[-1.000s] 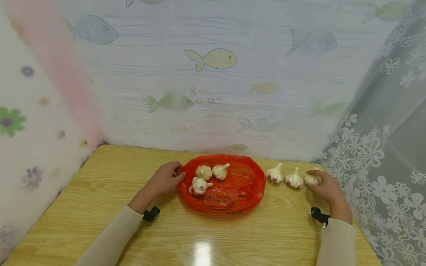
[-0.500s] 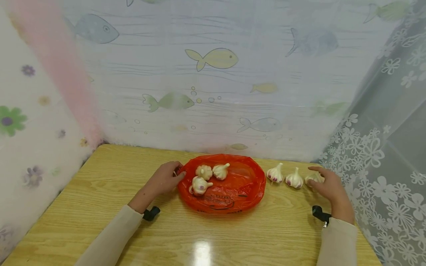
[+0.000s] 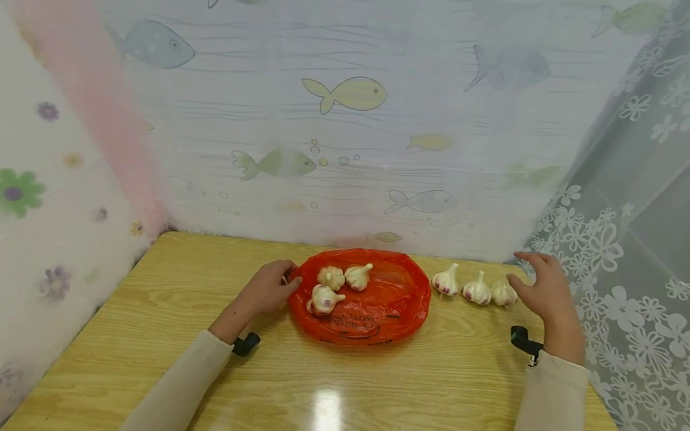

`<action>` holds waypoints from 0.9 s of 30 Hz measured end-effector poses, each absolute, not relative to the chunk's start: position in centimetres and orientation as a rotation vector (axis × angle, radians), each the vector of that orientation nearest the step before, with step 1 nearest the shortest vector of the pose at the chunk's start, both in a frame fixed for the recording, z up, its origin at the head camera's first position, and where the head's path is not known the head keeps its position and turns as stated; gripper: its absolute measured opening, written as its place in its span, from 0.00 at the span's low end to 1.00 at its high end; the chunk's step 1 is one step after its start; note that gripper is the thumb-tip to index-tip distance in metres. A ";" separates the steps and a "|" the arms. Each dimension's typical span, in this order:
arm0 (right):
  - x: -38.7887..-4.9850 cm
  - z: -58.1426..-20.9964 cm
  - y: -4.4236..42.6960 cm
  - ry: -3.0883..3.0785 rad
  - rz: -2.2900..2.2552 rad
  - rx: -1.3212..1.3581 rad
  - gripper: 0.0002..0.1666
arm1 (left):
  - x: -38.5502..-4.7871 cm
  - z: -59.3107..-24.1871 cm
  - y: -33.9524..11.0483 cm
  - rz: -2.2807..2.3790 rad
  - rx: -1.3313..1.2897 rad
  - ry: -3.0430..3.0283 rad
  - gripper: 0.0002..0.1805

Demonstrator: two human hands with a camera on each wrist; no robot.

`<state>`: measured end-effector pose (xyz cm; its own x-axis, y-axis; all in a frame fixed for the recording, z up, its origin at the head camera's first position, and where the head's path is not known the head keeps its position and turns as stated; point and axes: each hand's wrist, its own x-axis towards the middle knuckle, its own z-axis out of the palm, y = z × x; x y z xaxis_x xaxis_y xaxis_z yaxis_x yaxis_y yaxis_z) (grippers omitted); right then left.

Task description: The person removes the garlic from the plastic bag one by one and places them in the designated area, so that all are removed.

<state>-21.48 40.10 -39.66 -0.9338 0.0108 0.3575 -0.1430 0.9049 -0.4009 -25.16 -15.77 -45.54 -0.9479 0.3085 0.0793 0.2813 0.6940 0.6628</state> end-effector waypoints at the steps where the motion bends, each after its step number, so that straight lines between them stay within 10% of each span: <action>1: -21.4 -39.4 39.9 -2.691 0.604 0.106 0.29 | -25.2 -45.5 -15.8 1.106 0.498 2.855 0.09; 27: -21.1 -35.4 30.3 -2.406 0.677 0.543 0.26 | -25.2 -45.5 -15.8 1.108 0.486 2.842 0.10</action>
<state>-21.10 30.32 -35.37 -0.7519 -0.2204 0.6214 -0.5120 0.7890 -0.3397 -25.21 -15.76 -45.51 -0.9491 0.3084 0.0644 0.2707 0.6935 0.6677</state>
